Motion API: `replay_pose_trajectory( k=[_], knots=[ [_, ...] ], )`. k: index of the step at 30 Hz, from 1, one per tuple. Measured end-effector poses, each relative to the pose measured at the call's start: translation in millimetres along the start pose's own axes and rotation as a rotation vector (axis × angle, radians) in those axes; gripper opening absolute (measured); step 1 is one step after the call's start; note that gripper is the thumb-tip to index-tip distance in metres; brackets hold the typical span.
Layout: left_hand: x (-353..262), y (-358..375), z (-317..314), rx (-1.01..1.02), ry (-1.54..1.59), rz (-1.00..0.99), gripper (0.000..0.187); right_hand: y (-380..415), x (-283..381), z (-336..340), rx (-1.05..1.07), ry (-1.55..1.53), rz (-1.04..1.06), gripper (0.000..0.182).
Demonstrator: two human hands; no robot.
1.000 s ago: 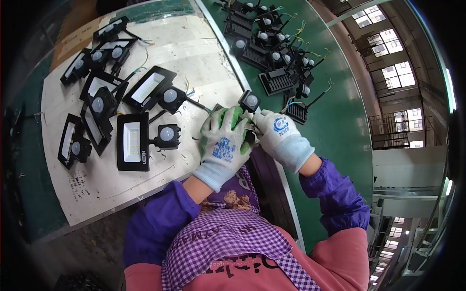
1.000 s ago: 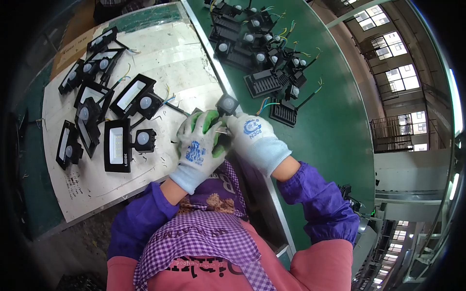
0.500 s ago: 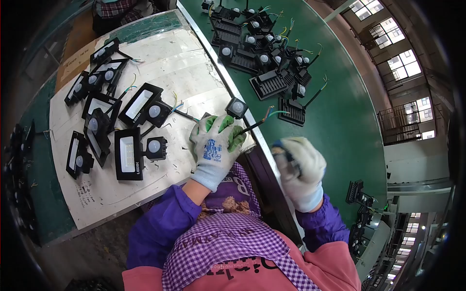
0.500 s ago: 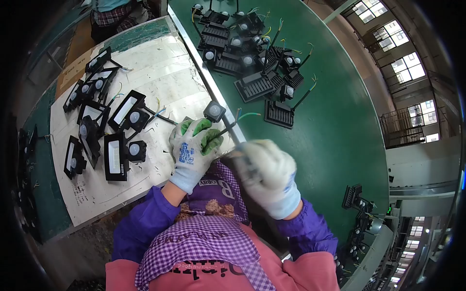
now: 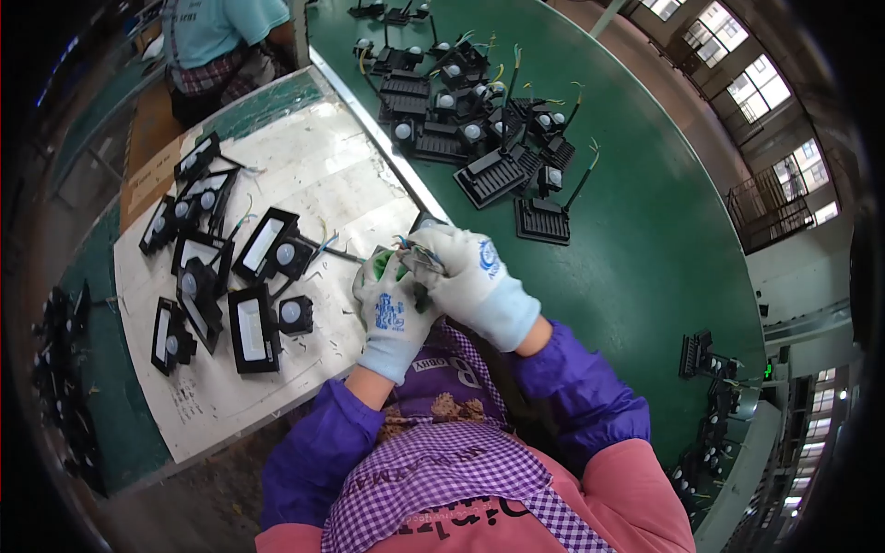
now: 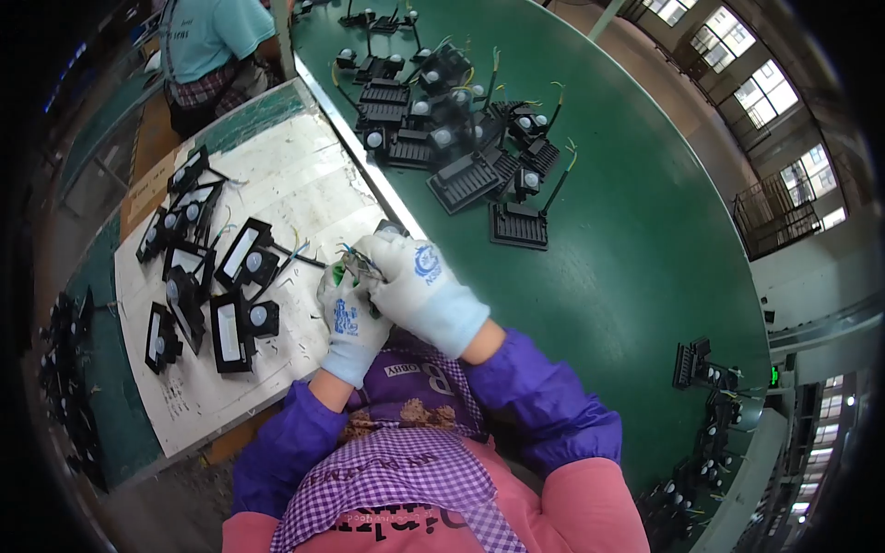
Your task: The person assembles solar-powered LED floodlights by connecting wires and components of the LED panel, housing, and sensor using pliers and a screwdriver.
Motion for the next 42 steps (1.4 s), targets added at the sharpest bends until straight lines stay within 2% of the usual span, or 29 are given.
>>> replay_pose_trajectory(
  k=[2,5,8,9,10,11,12,15,16,18,19,22,26,27,30,31,34,35,38,39,42],
  knots=[
    [-6,-4,7,-0.001,-0.015,-0.011,0.035,-2,-7,-1,-0.080,-0.035,-0.110,0.011],
    [-8,-6,8,-0.014,0.043,-0.077,0.036,6,-18,7,-0.313,-0.099,-0.083,0.007],
    [-9,-3,6,-0.060,0.025,-0.154,0.038,12,-20,19,-0.281,-0.103,-0.201,0.012],
    [-14,-6,8,-0.027,0.040,-0.131,0.039,13,-32,10,-0.336,-0.070,-0.115,0.013],
    [-15,-7,11,0.011,0.042,-0.100,0.040,16,-29,10,-0.332,-0.060,-0.119,0.018],
    [-8,-2,5,-0.055,0.080,-0.096,0.041,17,-32,6,-0.326,-0.091,-0.143,0.024],
    [-1,2,-2,-0.118,0.114,-0.088,0.043,17,-33,4,-0.319,-0.136,-0.148,0.023],
    [0,5,-3,-0.066,0.014,-0.159,0.045,17,-35,1,-0.326,-0.201,-0.240,0.015],
    [2,5,-4,-0.044,-0.005,-0.170,0.044,14,-28,4,-0.247,-0.203,-0.322,0.015],
    [7,7,-9,-0.088,-0.081,-0.179,0.037,13,-21,-7,-0.269,-0.167,-0.063,0.016],
    [13,8,-15,-0.070,-0.058,-0.143,0.038,9,-11,-8,-0.113,-0.055,-0.153,0.015],
    [10,5,-12,-0.073,-0.038,-0.144,0.040,3,-24,-20,-0.231,-0.130,-0.238,0.012],
    [12,4,-7,-0.026,0.052,-0.090,0.042,4,-24,-10,-0.296,-0.092,-0.199,0.011],
    [-6,0,9,0.004,-0.036,-0.147,0.044,4,-25,-9,-0.296,-0.103,-0.207,0.010],
    [-6,-3,5,-0.185,0.739,0.136,0.044,6,-25,-2,-0.272,-0.116,-0.233,0.006],
    [1,-8,0,0.002,1.039,0.269,0.045,6,-27,0,-0.245,-0.121,-0.233,0.006],
    [-25,-15,17,0.205,1.428,0.724,0.045,11,-26,9,-0.271,-0.198,-0.223,0.008],
    [-10,-11,-1,0.131,1.614,0.675,0.047,13,-23,12,-0.301,-0.239,-0.219,0.009],
    [9,-8,-28,-0.012,1.429,0.633,0.048,15,-16,31,-0.130,-0.319,-0.270,0.014],
    [13,-5,-29,0.022,1.359,0.627,0.052,10,-27,24,-0.085,-0.365,-0.271,0.019],
    [31,2,-47,-0.125,1.152,0.517,0.055,6,-28,40,0.060,-0.483,-0.244,0.025]
  ],
)
Point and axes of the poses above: each hand's wrist, its own y-axis away from the middle knuckle, its own z-axis out of the back of the hand, x = y × z, the point moved 3 cm from there along -y, towards the middle knuckle, and after that the axes turned 4 degrees about -x, right-handed, at the moved point
